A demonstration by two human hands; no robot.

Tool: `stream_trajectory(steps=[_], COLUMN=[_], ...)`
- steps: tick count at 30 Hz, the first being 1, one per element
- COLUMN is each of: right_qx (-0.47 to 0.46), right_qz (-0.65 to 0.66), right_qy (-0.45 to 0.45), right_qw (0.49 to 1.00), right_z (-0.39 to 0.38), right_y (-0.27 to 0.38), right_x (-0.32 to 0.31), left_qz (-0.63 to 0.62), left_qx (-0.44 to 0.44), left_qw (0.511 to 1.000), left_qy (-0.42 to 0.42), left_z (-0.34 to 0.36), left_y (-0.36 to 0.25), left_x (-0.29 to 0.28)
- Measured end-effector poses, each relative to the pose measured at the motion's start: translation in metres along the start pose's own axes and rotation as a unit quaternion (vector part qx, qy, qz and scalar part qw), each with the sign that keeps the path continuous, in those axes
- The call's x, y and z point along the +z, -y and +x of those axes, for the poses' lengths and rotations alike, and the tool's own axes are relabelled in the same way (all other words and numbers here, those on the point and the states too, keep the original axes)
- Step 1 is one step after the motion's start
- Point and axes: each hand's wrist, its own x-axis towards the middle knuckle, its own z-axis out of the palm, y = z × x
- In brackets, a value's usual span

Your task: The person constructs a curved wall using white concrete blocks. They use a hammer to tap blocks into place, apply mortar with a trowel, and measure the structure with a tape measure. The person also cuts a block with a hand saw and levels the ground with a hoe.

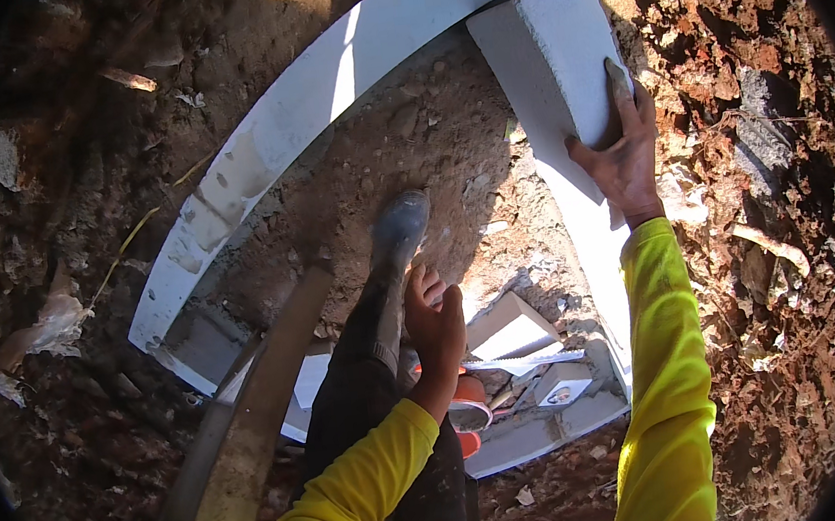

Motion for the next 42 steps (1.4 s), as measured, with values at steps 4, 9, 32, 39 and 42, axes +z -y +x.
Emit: stream_trajectory(steps=[4,9,32,39,42], right_qx=[0.023,-0.026,-0.04,0.023,0.114], right_qz=[-0.001,-0.047,-0.079,0.102,0.159], right_qy=[-0.015,-0.02,-0.002,0.009,-0.005], right_qw=[1.0,0.998,0.996,0.994,0.981], right_z=[0.019,0.029,-0.005,-0.128,-0.199], right_y=[-0.023,-0.057,-0.01,0.062,0.062], right_x=[0.018,0.048,0.063,0.031,0.041], left_qz=[0.015,-0.008,-0.004,0.042,0.022], left_qx=[-0.012,-0.03,-0.023,0.07,-0.003], left_qw=[1.0,0.999,1.0,0.994,0.998], left_qy=[0.019,0.025,-0.008,-0.075,-0.066], left_z=[0.0,0.002,0.0,0.005,-0.004], left_y=[-0.001,0.001,-0.014,0.022,0.004], left_x=[0.0,0.0,0.009,-0.011,-0.018])
